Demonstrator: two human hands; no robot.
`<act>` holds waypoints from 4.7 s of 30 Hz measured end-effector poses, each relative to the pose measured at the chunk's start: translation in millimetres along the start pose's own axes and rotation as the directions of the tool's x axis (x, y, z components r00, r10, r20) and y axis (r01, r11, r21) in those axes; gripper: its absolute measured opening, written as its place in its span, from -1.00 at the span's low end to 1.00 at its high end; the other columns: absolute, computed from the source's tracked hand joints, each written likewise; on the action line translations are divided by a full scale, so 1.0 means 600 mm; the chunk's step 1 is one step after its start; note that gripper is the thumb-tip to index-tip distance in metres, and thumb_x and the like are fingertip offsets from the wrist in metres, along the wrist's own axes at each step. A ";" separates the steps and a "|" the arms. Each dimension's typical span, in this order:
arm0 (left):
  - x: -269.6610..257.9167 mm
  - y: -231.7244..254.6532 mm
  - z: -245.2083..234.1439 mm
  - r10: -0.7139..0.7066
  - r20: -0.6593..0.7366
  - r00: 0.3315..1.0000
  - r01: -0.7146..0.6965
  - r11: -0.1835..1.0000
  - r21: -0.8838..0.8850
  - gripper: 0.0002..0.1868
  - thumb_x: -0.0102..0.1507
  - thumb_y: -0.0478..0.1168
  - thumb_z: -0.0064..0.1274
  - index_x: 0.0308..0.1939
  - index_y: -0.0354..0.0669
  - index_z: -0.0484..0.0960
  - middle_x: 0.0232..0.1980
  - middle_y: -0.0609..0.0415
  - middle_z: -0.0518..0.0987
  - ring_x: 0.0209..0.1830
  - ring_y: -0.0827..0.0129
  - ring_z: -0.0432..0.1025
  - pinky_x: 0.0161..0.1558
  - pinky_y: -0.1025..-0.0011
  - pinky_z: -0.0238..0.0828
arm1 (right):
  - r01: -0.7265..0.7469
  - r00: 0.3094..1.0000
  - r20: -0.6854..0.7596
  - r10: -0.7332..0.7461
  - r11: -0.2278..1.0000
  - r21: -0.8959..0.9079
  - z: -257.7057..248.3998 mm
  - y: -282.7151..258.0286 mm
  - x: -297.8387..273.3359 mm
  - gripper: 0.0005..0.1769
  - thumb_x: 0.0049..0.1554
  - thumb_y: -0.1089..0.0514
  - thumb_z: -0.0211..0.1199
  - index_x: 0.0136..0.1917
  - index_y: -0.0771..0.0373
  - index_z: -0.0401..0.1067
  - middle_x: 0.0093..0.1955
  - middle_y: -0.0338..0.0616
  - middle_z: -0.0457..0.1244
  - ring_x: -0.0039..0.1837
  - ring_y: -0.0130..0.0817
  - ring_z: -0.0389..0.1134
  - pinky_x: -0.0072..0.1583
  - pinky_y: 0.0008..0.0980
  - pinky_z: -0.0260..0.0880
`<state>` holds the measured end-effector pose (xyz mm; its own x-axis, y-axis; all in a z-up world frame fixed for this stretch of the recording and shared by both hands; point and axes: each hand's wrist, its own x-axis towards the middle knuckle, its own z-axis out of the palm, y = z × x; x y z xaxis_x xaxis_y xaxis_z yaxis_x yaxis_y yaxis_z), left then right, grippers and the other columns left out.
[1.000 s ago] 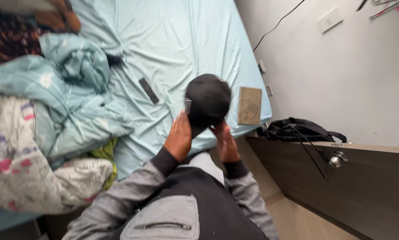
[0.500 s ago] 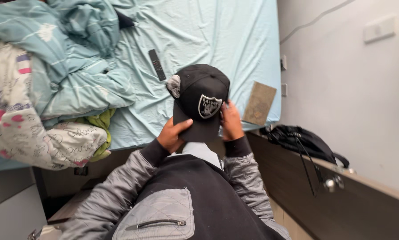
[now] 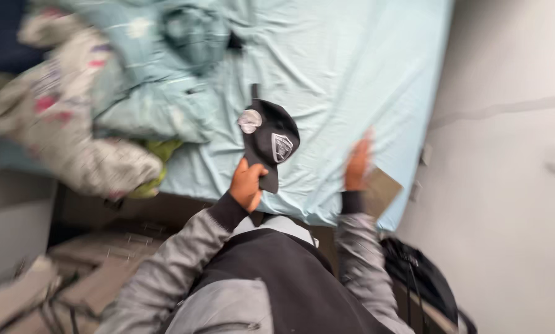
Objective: The person handles a hanger, picks up and zips a backpack, moves a hat to a shelf, and picks up a small box from a bed.
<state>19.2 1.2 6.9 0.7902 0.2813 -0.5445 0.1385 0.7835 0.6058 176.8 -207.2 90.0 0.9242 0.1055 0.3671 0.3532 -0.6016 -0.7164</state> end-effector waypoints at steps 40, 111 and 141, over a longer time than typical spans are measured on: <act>-0.266 0.078 -0.119 0.469 0.299 0.831 -0.205 0.758 -0.620 -0.26 0.25 -0.07 -0.07 0.53 -0.10 0.22 0.41 0.00 0.41 0.33 0.34 0.41 0.35 0.37 0.32 | 0.511 0.440 0.321 -0.838 0.528 0.678 0.125 -0.396 -0.190 -0.47 0.25 0.18 0.10 0.47 0.29 0.32 0.62 0.23 0.03 0.66 0.14 0.07 0.59 -0.01 0.12; -0.589 0.137 -0.169 0.952 -0.046 0.302 -0.275 0.134 0.952 -0.55 0.36 -0.17 0.04 0.32 -0.23 0.49 0.15 -0.11 0.60 0.05 0.01 0.53 0.01 0.17 0.48 | -0.115 -0.321 0.656 -0.684 0.715 0.689 0.368 -0.391 -0.366 -0.49 0.25 0.27 0.09 0.44 0.34 0.16 0.20 0.02 0.35 0.20 -0.24 0.39 0.19 -0.32 0.35; -0.645 0.043 -0.271 0.814 -0.524 0.250 -0.415 0.579 0.702 -0.75 0.38 -0.27 0.02 0.09 -0.31 0.62 0.03 -0.04 0.67 -0.02 0.27 0.62 -0.04 0.39 0.60 | 0.138 -0.031 0.694 -0.720 0.684 0.716 0.279 -0.549 -0.483 -0.75 0.18 0.24 0.29 0.10 0.34 0.34 -0.16 -0.08 0.32 -0.15 -0.31 0.37 -0.07 -0.37 0.36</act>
<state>-380.1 2.7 138.6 -0.0026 0.9986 0.0530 0.1717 -0.0517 0.9838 -182.7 92.9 120.2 -0.1820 0.9789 0.0929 0.4733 0.1700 -0.8643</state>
